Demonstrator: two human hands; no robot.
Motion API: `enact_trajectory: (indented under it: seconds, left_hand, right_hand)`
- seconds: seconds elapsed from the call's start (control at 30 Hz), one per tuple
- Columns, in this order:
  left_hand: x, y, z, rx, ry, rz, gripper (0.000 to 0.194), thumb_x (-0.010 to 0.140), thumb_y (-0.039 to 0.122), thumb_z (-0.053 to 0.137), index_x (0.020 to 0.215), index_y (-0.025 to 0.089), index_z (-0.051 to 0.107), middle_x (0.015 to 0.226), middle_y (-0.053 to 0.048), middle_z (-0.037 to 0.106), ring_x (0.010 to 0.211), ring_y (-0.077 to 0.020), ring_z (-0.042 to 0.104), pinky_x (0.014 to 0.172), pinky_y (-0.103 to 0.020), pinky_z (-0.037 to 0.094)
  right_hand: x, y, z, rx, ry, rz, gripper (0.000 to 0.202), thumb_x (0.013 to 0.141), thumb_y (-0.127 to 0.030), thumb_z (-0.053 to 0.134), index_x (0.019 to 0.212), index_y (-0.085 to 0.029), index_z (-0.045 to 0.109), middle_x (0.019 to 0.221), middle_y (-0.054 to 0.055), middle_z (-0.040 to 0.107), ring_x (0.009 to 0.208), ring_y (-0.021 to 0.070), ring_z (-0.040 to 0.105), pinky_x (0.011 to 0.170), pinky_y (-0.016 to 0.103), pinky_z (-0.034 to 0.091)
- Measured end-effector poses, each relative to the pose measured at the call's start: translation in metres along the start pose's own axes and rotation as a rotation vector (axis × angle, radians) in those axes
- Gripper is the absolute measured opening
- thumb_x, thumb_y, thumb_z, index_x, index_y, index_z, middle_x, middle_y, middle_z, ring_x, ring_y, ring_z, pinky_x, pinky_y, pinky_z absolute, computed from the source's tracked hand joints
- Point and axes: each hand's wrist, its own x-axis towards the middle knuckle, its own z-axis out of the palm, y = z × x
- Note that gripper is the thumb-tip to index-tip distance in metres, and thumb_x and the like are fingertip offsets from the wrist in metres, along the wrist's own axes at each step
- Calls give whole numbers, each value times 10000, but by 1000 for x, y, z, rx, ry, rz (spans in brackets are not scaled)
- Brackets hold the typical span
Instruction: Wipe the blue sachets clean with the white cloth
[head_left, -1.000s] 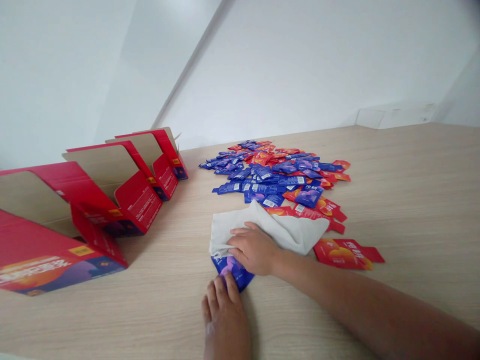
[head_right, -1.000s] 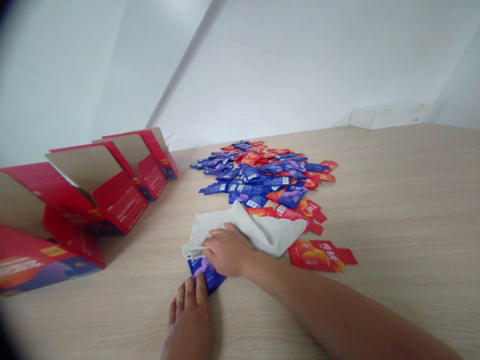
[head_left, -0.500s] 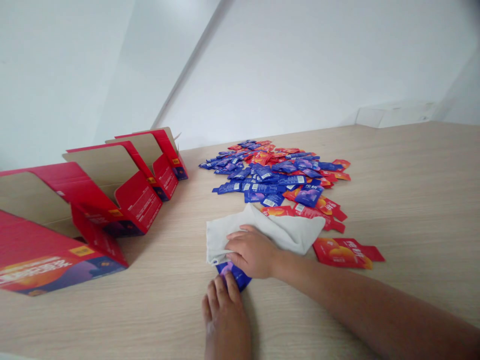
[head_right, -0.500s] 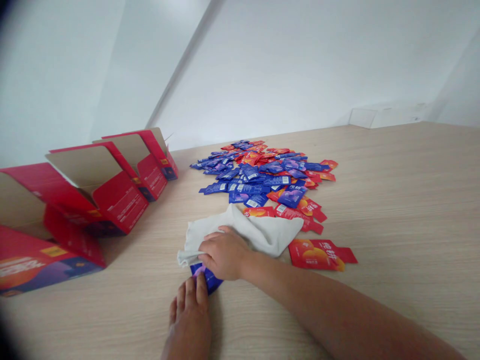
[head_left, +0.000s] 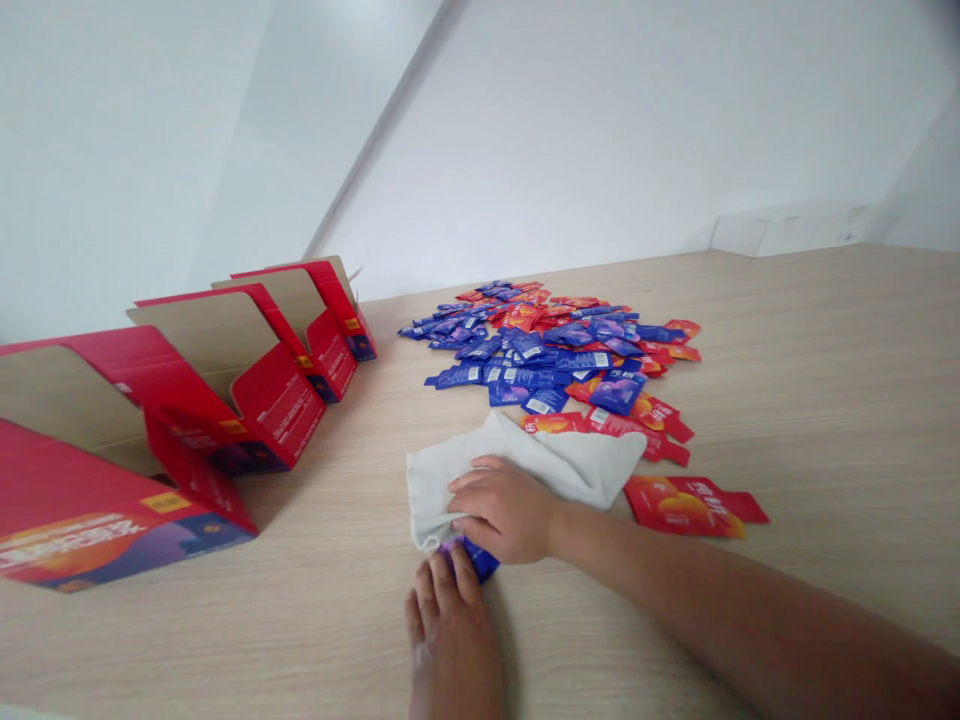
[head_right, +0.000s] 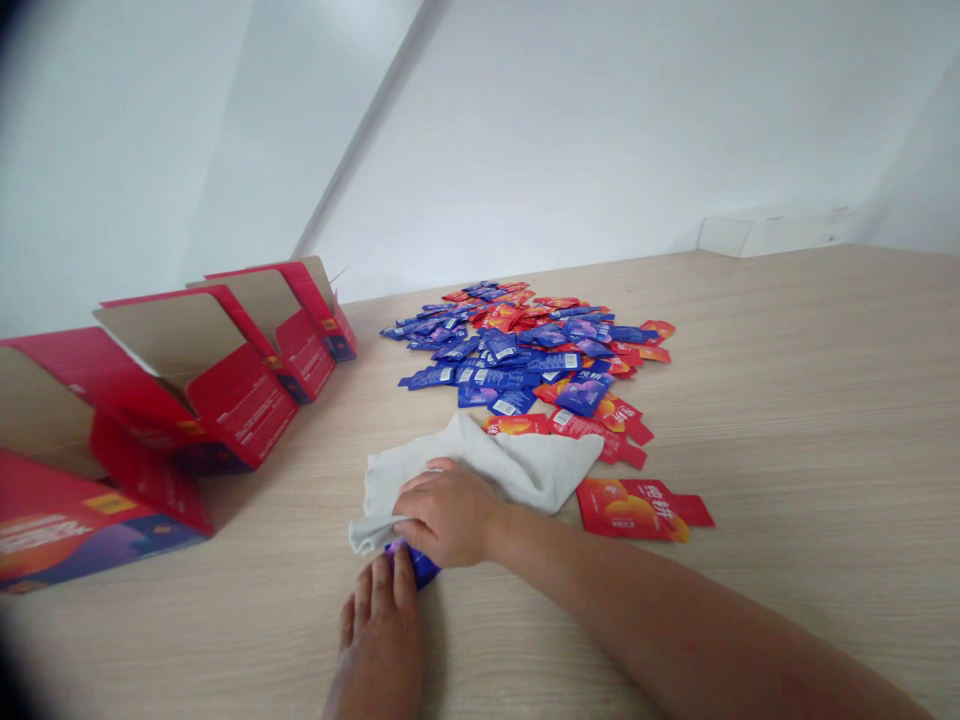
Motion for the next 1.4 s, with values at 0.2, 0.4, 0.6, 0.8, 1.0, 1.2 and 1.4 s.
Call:
enact_trajectory:
  seconds: [0.2, 0.4, 0.6, 0.8, 1.0, 1.2, 1.4]
  left_hand:
    - [0, 0, -2, 1, -20, 10, 534, 836, -39, 260, 1257, 143, 533, 1227, -126, 633, 1142, -258, 577, 905, -388, 520]
    - [-3, -5, 18, -8, 22, 69, 509, 851, 1, 276, 1274, 140, 522, 1233, -137, 627, 1136, -263, 580, 887, -387, 526]
    - [-4, -7, 27, -16, 58, 64, 486, 858, 28, 307, 1272, 155, 528, 1236, -139, 621, 1150, -257, 568, 892, -393, 520]
    - [-3, -3, 15, -50, 49, 33, 507, 840, -7, 306, 1268, 145, 531, 1215, -151, 629, 1140, -266, 575, 902, -406, 516]
    - [-4, -4, 15, -59, 40, 44, 511, 843, -6, 292, 1280, 137, 516, 1226, -166, 619, 1143, -276, 572, 898, -413, 519]
    - [-2, -4, 8, -51, -1, 36, 492, 852, -1, 295, 1258, 134, 537, 1234, -160, 619, 1149, -275, 570, 906, -409, 518]
    - [0, 0, -3, -21, -17, 12, 486, 850, -7, 314, 1234, 159, 563, 1221, -127, 636, 1132, -261, 584, 913, -396, 515]
  right_hand:
    - [3, 3, 2, -62, -4, 153, 198, 911, -278, 468, 874, -169, 629, 977, 84, 693, 1030, 214, 595, 954, 396, 317]
    - [1, 4, -1, -54, 52, 134, 183, 911, -266, 468, 904, -175, 628, 1040, 91, 681, 1074, 205, 575, 991, 401, 285]
    - [-1, 0, -1, 4, 15, -28, 159, 892, -259, 492, 912, -177, 627, 1005, 70, 689, 1085, 187, 571, 986, 360, 293]
    - [2, 2, 2, -49, -28, 79, 187, 906, -277, 480, 875, -172, 631, 984, 74, 686, 1024, 199, 586, 931, 364, 327]
    - [2, 7, 2, -82, -16, 174, 222, 924, -293, 459, 875, -163, 631, 969, 88, 683, 1053, 213, 572, 940, 387, 315]
    - [-2, 1, -1, -17, 26, 3, 170, 901, -274, 485, 925, -185, 628, 1039, 71, 680, 1141, 201, 534, 1009, 389, 260]
    - [0, -2, 1, -29, -74, -4, 177, 901, -279, 487, 858, -184, 631, 961, 57, 692, 1026, 196, 588, 941, 370, 316]
